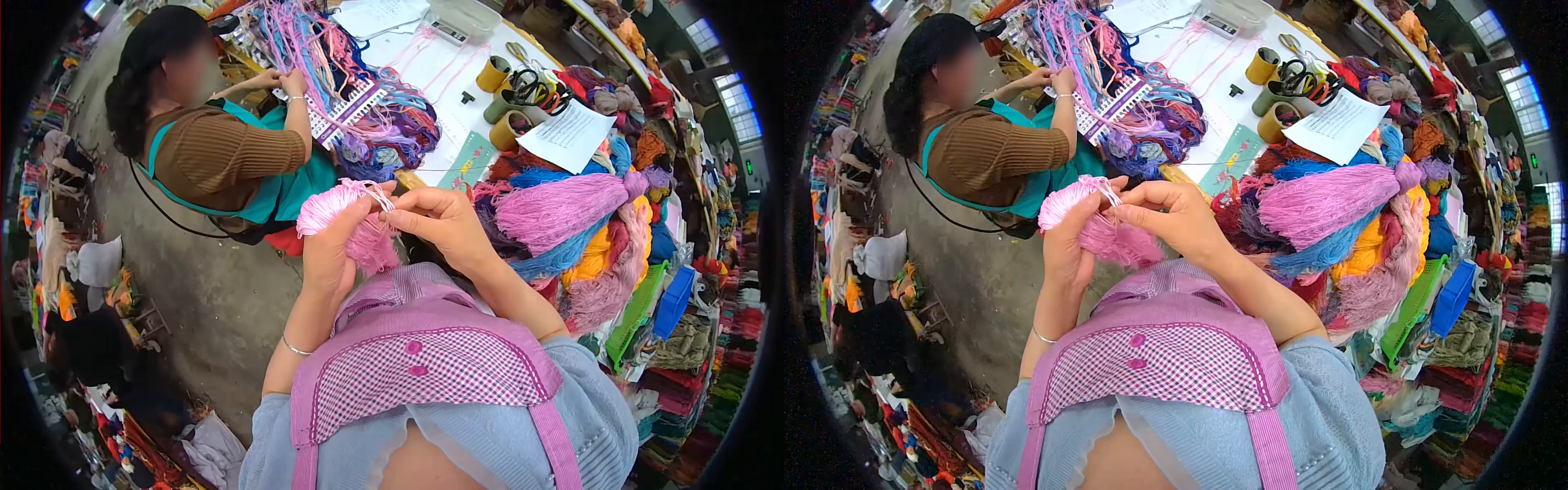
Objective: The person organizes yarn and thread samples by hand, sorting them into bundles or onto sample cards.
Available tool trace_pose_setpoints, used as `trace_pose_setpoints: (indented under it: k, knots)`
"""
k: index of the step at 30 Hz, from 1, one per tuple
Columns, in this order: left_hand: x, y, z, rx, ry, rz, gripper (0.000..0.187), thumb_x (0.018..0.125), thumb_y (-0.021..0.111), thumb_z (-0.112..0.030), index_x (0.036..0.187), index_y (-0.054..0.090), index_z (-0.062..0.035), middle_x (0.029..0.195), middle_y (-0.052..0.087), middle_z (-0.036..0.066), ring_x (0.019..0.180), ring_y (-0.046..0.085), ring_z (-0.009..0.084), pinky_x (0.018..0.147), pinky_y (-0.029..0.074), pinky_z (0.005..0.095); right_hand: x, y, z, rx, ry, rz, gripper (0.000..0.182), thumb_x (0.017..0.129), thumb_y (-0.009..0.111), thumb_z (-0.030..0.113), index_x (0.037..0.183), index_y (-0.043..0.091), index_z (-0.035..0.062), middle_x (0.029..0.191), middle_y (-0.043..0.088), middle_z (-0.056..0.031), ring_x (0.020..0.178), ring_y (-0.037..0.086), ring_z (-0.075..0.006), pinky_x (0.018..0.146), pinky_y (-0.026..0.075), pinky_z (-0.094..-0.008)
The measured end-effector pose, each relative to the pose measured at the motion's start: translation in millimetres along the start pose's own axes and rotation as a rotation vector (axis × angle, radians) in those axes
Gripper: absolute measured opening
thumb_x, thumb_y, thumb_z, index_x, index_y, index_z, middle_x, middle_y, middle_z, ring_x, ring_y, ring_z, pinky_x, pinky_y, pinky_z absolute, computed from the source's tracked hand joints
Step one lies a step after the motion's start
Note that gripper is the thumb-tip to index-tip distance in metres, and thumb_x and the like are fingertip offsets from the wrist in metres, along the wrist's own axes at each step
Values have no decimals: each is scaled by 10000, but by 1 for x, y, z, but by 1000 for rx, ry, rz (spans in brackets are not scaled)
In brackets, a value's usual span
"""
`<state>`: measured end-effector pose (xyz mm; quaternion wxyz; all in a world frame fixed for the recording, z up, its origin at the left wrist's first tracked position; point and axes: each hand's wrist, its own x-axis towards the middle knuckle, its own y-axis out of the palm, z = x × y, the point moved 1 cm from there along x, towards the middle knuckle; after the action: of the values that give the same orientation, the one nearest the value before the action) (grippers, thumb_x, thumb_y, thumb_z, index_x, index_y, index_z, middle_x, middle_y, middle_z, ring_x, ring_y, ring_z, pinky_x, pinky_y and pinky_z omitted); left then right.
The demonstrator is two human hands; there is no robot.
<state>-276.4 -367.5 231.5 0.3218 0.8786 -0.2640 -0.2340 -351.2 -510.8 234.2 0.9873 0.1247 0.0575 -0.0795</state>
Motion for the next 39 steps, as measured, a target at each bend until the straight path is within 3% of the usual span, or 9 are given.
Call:
trace_pose_setpoints:
  k: [12, 15, 17, 18, 28, 31, 33, 36, 39]
  knots:
    - [-8, -2, -10, 65, 37, -13, 248, 823, 632, 14, 1062, 603, 75, 1101, 631, 159, 895, 639, 180, 816, 512, 287, 5, 4, -5, 136, -31, -1, 134, 890, 595, 98, 953, 640, -11, 881, 657, -60, 828, 599, -108, 787, 457, -249]
    - [-6, -6, -10, 31, 44, -13, 249, 900, 573, -105, 1068, 601, 76, 1157, 604, 182, 956, 626, 203, 864, 496, 321, 14, 2, -7, 289, -44, 38, 156, 918, 537, 122, 960, 607, -11, 866, 640, -65, 819, 589, -132, 820, 439, -265]
    - [-3, -9, -10, -184, 7, 98, 387, 977, 436, -260, 1088, 593, 77, 1225, 561, 197, 1055, 587, 227, 932, 456, 356, 17, 9, -6, 257, -3, 81, 171, 917, 537, 122, 974, 602, -25, 880, 631, -76, 822, 585, -135, 819, 439, -268]
    - [-3, -8, -9, -53, 55, 58, 545, 1000, 324, -388, 1143, 563, 81, 1278, 521, 200, 1119, 548, 247, 974, 422, 377, 17, 10, -3, 264, 11, 87, 187, 890, 589, 121, 1001, 598, -29, 906, 623, -69, 831, 575, -117, 797, 441, -260]
    - [0, -7, -5, 9, 147, 141, 647, 970, 370, -475, 1261, 450, 97, 1386, 398, 221, 1191, 497, 287, 1018, 387, 402, 20, 12, 5, -304, -73, -16, 157, 815, 690, 108, 901, 681, -23, 780, 515, 29, 740, 484, -49, 634, 357, -212]
    - [0, -5, -6, -85, 152, 164, 512, 963, 479, -318, 1262, 449, 96, 1360, 429, 226, 1178, 511, 270, 1005, 404, 385, 21, 8, 2, -177, -93, -35, 143, 818, 685, 105, 886, 689, -20, 767, 500, 36, 708, 455, -36, 601, 322, -211]
    - [0, 0, -10, 130, 144, 94, 373, 915, 546, -116, 1217, 495, 96, 1305, 491, 220, 1126, 551, 246, 966, 441, 359, 20, 5, 4, -64, -4, -36, 124, 818, 673, 81, 887, 690, -20, 764, 516, 22, 707, 478, -52, 618, 345, -215]
    - [6, -10, -4, 79, 85, 45, 289, 861, 549, 20, 1140, 553, 94, 1233, 554, 208, 1075, 583, 227, 923, 472, 334, 26, 4, -4, 66, -82, -55, 101, 804, 667, 38, 879, 693, -24, 757, 533, 4, 684, 500, -79, 619, 364, -230]
    - [9, -13, -3, 112, 87, 28, 246, 881, 543, -43, 1084, 587, 89, 1202, 575, 210, 1046, 600, 228, 913, 481, 353, 28, 4, -3, 71, -54, -45, 113, 836, 634, 78, 868, 647, -30, 748, 541, -10, 669, 510, -100, 614, 374, -242]
